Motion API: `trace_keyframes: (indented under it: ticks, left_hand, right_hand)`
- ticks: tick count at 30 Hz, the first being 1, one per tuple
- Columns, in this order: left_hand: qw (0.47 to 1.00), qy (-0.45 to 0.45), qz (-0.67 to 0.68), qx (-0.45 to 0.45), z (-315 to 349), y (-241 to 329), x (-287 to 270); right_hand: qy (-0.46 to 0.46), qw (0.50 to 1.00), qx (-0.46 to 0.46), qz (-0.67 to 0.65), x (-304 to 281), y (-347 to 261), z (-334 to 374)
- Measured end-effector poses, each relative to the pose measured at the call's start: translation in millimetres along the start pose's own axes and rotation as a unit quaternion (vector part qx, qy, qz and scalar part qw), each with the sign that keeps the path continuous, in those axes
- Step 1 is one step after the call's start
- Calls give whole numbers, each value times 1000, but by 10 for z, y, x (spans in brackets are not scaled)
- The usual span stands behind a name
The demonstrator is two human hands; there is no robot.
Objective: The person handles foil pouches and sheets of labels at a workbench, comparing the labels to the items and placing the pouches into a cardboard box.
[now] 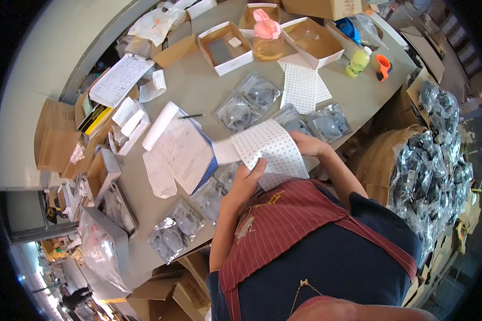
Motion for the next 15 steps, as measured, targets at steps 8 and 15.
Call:
trace_keyframes:
  ticks: [8, 15]
  left_hand:
    - [998, 1, 58, -21, -239, 116, 38]
    - [998, 45, -12, -33, -698, -35, -222]
  right_hand:
    - [152, 976, -66, 139, -575, -210, 120]
    - [577, 809, -91, 67, -2443, -533, 1397]
Point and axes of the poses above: each hand's wrist, its own z-axis away from the middle knuckle, its own x-axis out of the palm, y = z × x, the point moved 9 cm from there along -z, towards the middle knuckle, and after that the axes turned 15 degrees about -z, right-handed, at the moved point
